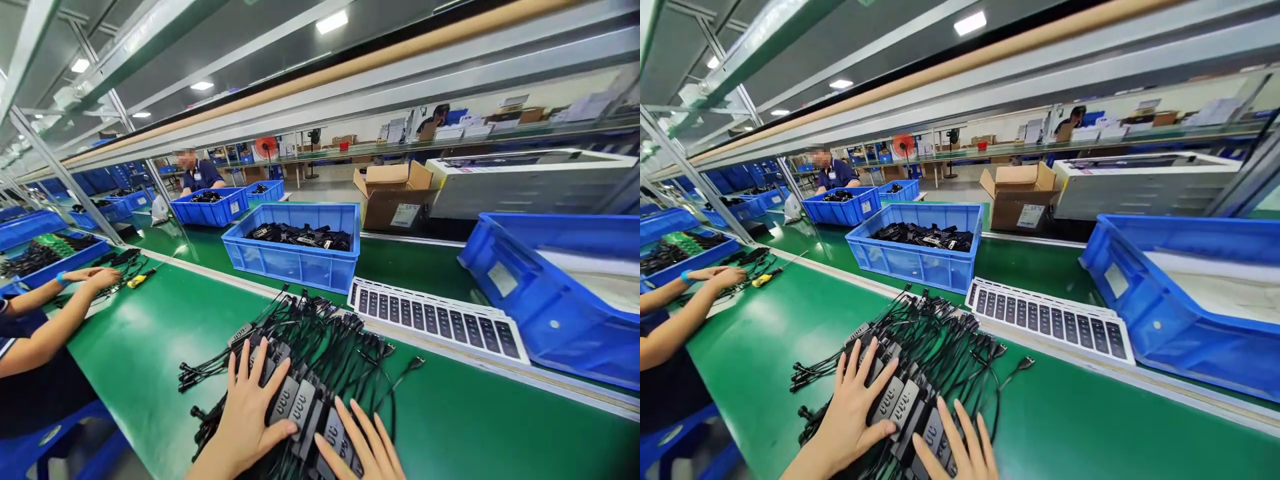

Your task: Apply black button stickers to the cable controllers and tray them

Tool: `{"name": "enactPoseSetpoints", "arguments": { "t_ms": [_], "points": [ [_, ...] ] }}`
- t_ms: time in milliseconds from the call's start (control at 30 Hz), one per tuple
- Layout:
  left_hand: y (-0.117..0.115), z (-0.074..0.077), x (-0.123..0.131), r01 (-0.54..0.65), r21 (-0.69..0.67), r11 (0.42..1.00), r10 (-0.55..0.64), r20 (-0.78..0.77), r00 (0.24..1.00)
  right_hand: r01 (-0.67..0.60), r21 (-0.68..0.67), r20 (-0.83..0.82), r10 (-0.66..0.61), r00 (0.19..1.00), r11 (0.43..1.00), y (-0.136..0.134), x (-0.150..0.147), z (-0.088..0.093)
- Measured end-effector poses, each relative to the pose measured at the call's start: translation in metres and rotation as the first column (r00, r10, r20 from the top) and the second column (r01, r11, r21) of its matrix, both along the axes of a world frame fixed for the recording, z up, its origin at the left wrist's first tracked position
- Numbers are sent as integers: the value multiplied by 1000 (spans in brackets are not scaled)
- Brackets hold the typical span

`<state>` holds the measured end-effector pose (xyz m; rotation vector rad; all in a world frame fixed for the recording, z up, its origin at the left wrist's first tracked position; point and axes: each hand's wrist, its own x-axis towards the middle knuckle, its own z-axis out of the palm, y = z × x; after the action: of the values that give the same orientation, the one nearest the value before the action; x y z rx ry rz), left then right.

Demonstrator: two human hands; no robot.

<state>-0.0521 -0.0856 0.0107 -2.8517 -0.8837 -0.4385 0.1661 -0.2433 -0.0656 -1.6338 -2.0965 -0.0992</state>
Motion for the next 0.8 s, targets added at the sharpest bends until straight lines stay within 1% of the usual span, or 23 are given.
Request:
{"name": "enactPoseSetpoints", "arguments": {
  "t_ms": [33, 67, 133, 233, 300, 367, 433, 467, 500, 533, 567, 600, 633, 667, 700, 733, 767, 800],
  "points": [
    [1, -2, 2, -30, 0, 1000, 30, 10, 999, -12, -44, 22, 13, 1000, 999, 3, -2, -6],
    [3, -3, 4, -65, -2, 998, 65, 25, 998, -33, -92, 23, 35, 999, 995, 8, -3, -4],
    [12, -5, 6, -133, -9, 991, 133, 58, 989, -76, -199, -15, 74, 997, 977, 26, -4, 13],
    [34, -6, 6, -207, -17, 978, 208, 83, 975, -123, -312, -84, 101, 991, 942, 61, -3, 44],
    [52, -7, 5, -249, -30, 968, 251, 90, 964, -151, -348, -108, 121, 987, 925, 81, -4, 56],
    [65, -7, 5, -285, -50, 957, 289, 108, 951, -176, -357, -123, 140, 982, 917, 96, -3, 60],
    [68, -2, 6, -303, -60, 951, 309, 167, 936, -207, -336, -146, 167, 975, 919, 106, 1, 61],
    [63, 4, 7, -294, -55, 954, 299, 215, 930, -204, -308, -153, 164, 975, 929, 109, 7, 63],
    [54, 12, 8, -262, -47, 964, 265, 271, 925, -158, -277, -138, 123, 983, 948, 112, 15, 64],
    [41, 23, 9, -205, -32, 978, 204, 328, 923, -68, -249, -107, 42, 993, 966, 115, 26, 67],
    [23, 36, 9, -103, -21, 994, 104, 373, 922, 49, -221, -68, -66, 996, 974, 117, 41, 70],
    [3, 52, 10, 34, -23, 999, -22, 401, 916, 217, -207, 4, -221, 975, 954, 119, 59, 74],
    [-19, 69, 10, 171, -36, 985, -141, 412, 900, 335, -209, 41, -334, 942, 919, 121, 78, 77],
    [-42, 86, 10, 308, -66, 949, -256, 406, 877, 411, -215, 62, -408, 911, 886, 121, 98, 79],
    [-63, 102, 9, 443, -98, 891, -374, 396, 839, 491, -216, 84, -485, 871, 844, 121, 118, 81],
    [-81, 116, 8, 588, -99, 803, -509, 400, 762, 563, -218, 106, -554, 825, 797, 120, 137, 82],
    [-96, 128, 6, 668, -132, 733, -579, 395, 713, 619, -221, 129, -607, 784, 753, 118, 153, 82],
    [-107, 137, 4, 692, -227, 686, -614, 330, 717, 656, -224, 150, -640, 754, 721, 116, 168, 81]
  ]
}}
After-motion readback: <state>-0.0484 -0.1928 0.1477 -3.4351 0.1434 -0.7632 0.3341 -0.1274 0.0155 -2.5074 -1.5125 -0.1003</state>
